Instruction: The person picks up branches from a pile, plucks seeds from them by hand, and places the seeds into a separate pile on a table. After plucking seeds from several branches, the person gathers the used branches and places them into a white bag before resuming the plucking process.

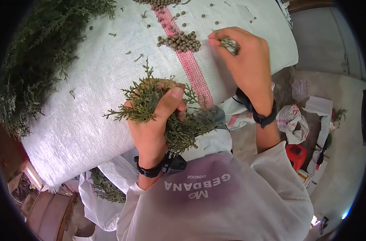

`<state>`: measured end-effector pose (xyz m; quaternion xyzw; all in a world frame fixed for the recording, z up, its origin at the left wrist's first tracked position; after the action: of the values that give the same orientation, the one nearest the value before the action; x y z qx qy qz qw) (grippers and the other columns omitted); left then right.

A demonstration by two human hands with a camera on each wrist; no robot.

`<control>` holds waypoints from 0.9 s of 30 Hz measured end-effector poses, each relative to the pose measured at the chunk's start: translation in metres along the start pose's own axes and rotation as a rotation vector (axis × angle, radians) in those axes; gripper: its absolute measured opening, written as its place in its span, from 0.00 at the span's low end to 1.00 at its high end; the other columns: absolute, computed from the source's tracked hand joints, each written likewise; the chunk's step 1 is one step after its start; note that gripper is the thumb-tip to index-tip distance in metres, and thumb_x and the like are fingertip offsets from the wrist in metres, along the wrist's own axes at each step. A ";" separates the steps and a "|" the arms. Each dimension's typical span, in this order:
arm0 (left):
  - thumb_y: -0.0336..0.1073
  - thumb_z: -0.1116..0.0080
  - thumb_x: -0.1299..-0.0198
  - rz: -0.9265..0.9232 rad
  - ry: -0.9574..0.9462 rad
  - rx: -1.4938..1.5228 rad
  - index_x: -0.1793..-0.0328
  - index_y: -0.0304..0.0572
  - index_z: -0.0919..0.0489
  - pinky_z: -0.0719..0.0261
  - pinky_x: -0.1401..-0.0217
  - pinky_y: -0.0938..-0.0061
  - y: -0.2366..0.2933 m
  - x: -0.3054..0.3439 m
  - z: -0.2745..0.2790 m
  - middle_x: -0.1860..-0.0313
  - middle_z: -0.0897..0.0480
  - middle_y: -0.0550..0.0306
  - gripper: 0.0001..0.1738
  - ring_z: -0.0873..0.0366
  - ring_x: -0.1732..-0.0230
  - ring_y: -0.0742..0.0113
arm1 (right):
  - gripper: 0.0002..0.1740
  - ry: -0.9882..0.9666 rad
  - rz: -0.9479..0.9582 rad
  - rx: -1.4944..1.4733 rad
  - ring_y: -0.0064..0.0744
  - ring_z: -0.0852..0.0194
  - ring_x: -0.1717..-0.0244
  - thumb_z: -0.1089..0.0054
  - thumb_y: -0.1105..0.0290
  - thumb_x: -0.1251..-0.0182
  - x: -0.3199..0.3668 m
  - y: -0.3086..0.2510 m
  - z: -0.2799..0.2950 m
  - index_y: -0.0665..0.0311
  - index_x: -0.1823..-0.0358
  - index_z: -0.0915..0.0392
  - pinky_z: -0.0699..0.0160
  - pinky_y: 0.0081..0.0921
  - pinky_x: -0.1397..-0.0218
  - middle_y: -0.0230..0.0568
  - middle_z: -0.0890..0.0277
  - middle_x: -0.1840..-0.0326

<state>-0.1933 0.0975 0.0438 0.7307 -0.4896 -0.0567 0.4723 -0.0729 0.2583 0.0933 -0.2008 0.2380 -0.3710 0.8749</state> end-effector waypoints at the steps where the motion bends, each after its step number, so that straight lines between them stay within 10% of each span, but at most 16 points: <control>1: 0.28 0.33 0.42 -0.008 -0.010 0.003 0.58 0.26 0.21 0.26 0.73 0.77 0.000 -0.001 0.000 0.76 0.20 0.53 0.12 0.23 0.76 0.70 | 0.08 0.017 -0.095 -0.099 0.11 0.36 0.78 0.33 0.72 0.36 0.006 -0.007 0.007 0.65 0.57 0.14 0.39 0.17 0.75 0.26 0.16 0.68; 6: 0.24 0.33 0.45 -0.006 0.058 0.054 0.63 0.27 0.20 0.25 0.70 0.78 -0.004 0.000 0.000 0.75 0.19 0.55 0.07 0.23 0.74 0.72 | 0.09 -0.067 -0.537 -0.813 0.07 0.34 0.75 0.33 0.74 0.34 0.044 -0.032 0.000 0.69 0.55 0.15 0.40 0.11 0.75 0.26 0.18 0.70; 9: 0.20 0.33 0.48 -0.225 -0.009 -0.326 0.69 0.29 0.19 0.25 0.68 0.80 0.004 -0.002 -0.007 0.74 0.19 0.58 0.04 0.23 0.72 0.73 | 0.09 -0.107 -0.520 -0.966 0.07 0.35 0.74 0.34 0.74 0.33 0.051 -0.031 -0.014 0.70 0.54 0.16 0.42 0.09 0.74 0.26 0.19 0.70; 19: 0.18 0.32 0.51 -0.087 0.046 -0.271 0.73 0.29 0.21 0.27 0.66 0.81 0.003 0.000 -0.015 0.73 0.20 0.60 0.06 0.25 0.70 0.76 | 0.12 -0.170 -0.552 -1.106 0.04 0.49 0.82 0.35 0.71 0.31 0.059 -0.022 -0.033 0.70 0.51 0.19 0.58 0.12 0.81 0.19 0.28 0.76; 27: 0.17 0.35 0.54 -0.131 0.084 -0.395 0.73 0.29 0.22 0.26 0.63 0.80 0.005 -0.002 -0.014 0.71 0.20 0.59 0.06 0.26 0.67 0.78 | 0.10 -0.154 -0.531 -1.180 0.08 0.32 0.73 0.34 0.76 0.33 0.057 -0.019 -0.032 0.73 0.53 0.18 0.38 0.10 0.72 0.28 0.20 0.70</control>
<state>-0.1900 0.1077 0.0548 0.6559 -0.4003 -0.1518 0.6218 -0.0666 0.1982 0.0623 -0.7256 0.2806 -0.3662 0.5106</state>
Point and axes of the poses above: each hand's wrist, its own x-axis away from the middle knuckle, its own z-axis out of the back of the hand, y = z × x, the point moved 5 cm from there along -x, towards the middle knuckle
